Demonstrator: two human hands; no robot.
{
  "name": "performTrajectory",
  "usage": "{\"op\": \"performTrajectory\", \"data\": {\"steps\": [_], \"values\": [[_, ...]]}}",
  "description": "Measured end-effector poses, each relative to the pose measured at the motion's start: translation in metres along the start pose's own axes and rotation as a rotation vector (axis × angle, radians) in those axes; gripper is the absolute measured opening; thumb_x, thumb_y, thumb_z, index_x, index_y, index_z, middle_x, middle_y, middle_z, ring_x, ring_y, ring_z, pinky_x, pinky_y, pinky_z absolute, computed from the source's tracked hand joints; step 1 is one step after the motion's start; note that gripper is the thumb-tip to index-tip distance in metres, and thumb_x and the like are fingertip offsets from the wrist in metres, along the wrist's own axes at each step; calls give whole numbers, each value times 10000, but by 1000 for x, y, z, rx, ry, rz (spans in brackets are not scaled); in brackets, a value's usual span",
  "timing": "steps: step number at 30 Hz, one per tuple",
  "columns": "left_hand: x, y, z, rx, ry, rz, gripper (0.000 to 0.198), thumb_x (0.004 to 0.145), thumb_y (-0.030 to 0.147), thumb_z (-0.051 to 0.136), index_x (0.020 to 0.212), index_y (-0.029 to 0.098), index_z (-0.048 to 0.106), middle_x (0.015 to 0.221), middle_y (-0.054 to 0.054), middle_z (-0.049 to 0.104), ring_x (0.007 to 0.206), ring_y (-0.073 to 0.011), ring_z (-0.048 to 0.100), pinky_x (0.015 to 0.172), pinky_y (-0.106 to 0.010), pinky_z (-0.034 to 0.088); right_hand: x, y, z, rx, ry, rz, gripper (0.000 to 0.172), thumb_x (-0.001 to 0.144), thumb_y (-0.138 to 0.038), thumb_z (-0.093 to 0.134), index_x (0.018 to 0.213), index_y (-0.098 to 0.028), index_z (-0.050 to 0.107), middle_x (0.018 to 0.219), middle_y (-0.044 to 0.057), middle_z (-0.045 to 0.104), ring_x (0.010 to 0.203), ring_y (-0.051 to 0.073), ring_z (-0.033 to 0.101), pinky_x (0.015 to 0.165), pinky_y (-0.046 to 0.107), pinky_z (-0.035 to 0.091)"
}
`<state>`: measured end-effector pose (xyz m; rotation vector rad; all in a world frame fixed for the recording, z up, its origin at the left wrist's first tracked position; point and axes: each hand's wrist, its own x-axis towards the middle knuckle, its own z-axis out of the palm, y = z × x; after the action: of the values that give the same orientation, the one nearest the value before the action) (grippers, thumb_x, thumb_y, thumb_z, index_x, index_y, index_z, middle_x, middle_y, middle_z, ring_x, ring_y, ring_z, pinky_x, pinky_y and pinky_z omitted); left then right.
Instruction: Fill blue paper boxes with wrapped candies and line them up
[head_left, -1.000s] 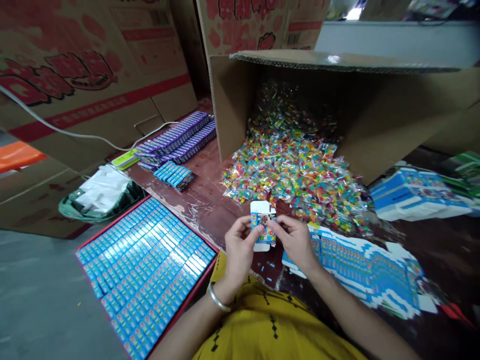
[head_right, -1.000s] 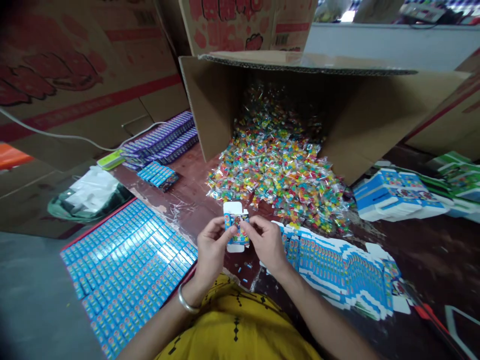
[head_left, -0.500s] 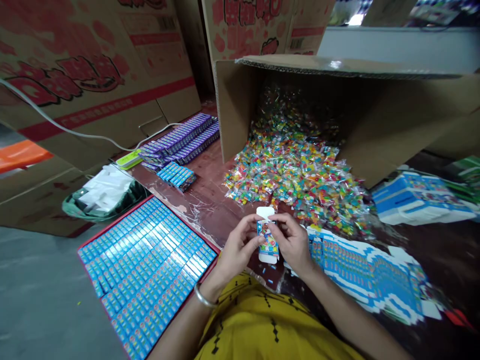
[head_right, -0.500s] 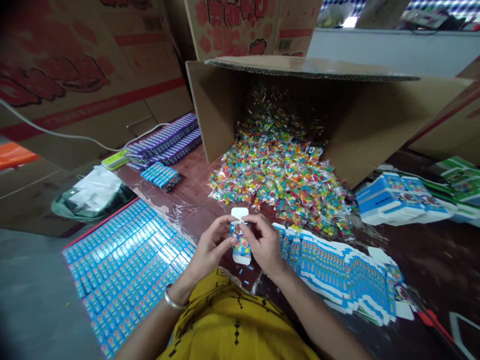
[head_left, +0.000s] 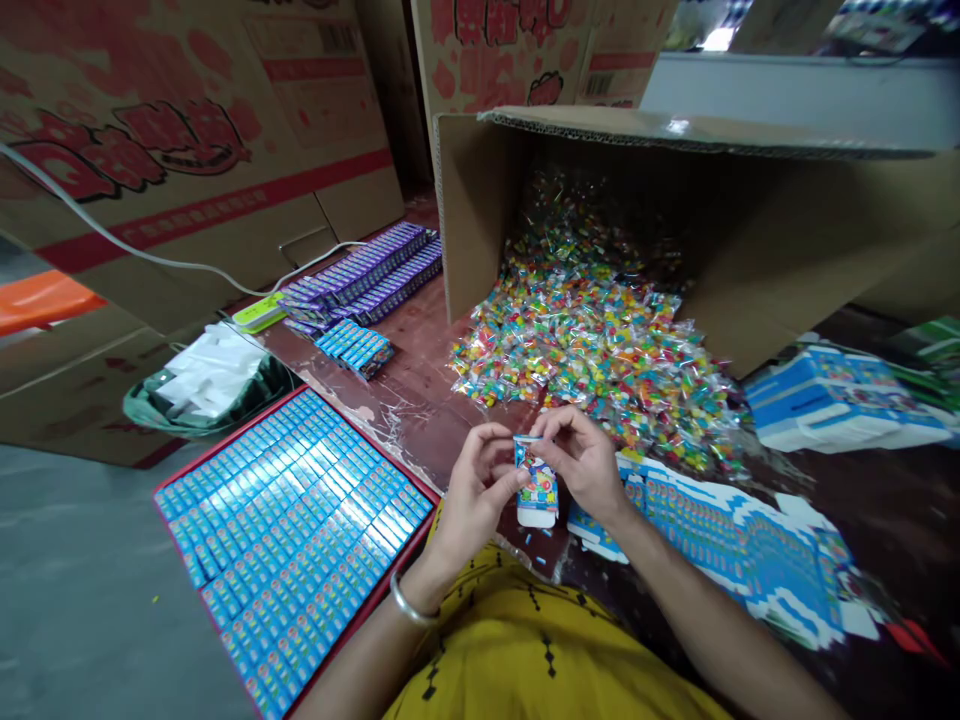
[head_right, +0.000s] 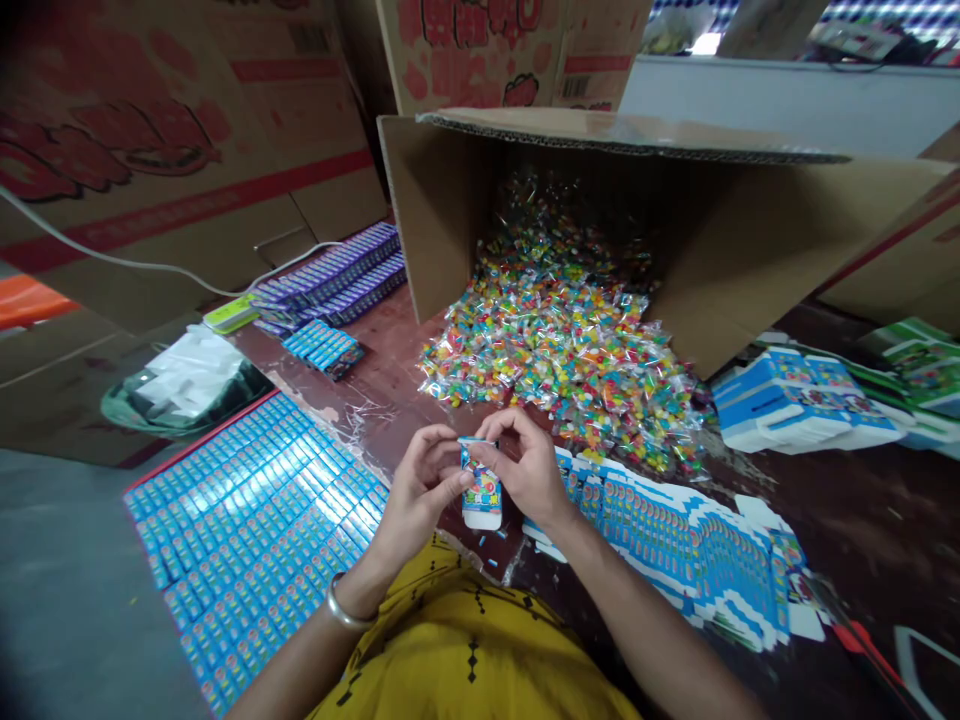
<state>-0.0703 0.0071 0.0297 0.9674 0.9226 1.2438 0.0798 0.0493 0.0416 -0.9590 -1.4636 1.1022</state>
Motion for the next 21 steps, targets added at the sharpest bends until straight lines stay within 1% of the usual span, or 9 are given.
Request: {"op": "performTrajectory", "data": {"steps": [2, 6, 11, 13, 16, 19, 21], "values": [[-1, 2, -2, 26, -12, 3, 404, 818, 247, 695, 1146, 244, 458, 1050, -29, 600, 730, -89, 606, 668, -217, 484, 5, -3, -3, 18, -78, 55, 249, 782, -384, 728, 757, -222, 540, 824, 19, 608, 779, 172, 594, 716, 300, 506], [-2, 7, -7, 105, -49, 34, 394, 851, 231, 661, 1188, 248, 458, 1092, -47, 610, 820, -117, 621, 732, -241, 502, 13, -8, -11, -4, -144, 221, 242, 735, -387, 770, 805, -207, 623, 792, 13, 641, 734, 165, 600, 684, 291, 500], [-1, 10, -7, 185, -124, 19, 439, 860, 238, 645, 1266, 238, 478, 1222, -100, 593, 1024, -206, 619, 827, -307, 519, 23, -14, -19, -85, -189, 273, 252, 739, -413, 756, 716, -186, 649, 697, -4, 634, 649, 142, 569, 624, 272, 463], [-1, 11, -6, 188, -126, 17, 474, 856, 235, 647, 1300, 248, 480, 1239, -98, 593, 1012, -207, 620, 817, -310, 522, 23, -15, -20, -109, -196, 253, 255, 747, -417, 748, 703, -187, 647, 692, -5, 638, 645, 143, 570, 621, 274, 461], [0, 12, -6, 179, -108, 26, 477, 858, 233, 646, 1313, 246, 504, 1208, -87, 615, 967, -192, 622, 813, -305, 516, 18, -14, -20, -157, -195, 156, 237, 814, -408, 685, 716, -195, 649, 739, 13, 661, 707, 164, 602, 668, 291, 482], [0, 11, -7, 120, -98, 26, 428, 854, 234, 651, 1266, 220, 539, 1176, -87, 637, 1001, -202, 621, 861, -314, 504, 9, -15, -19, -217, -232, 116, 178, 847, -395, 651, 842, -218, 673, 833, 22, 681, 744, 174, 624, 660, 287, 493], [0, 7, -8, 85, -95, 3, 383, 849, 235, 658, 1216, 206, 556, 1133, -84, 655, 982, -199, 632, 850, -307, 509, 3, -17, -19, -303, -270, 88, 154, 847, -374, 657, 899, -232, 685, 883, 24, 683, 769, 175, 632, 662, 281, 492]]}}
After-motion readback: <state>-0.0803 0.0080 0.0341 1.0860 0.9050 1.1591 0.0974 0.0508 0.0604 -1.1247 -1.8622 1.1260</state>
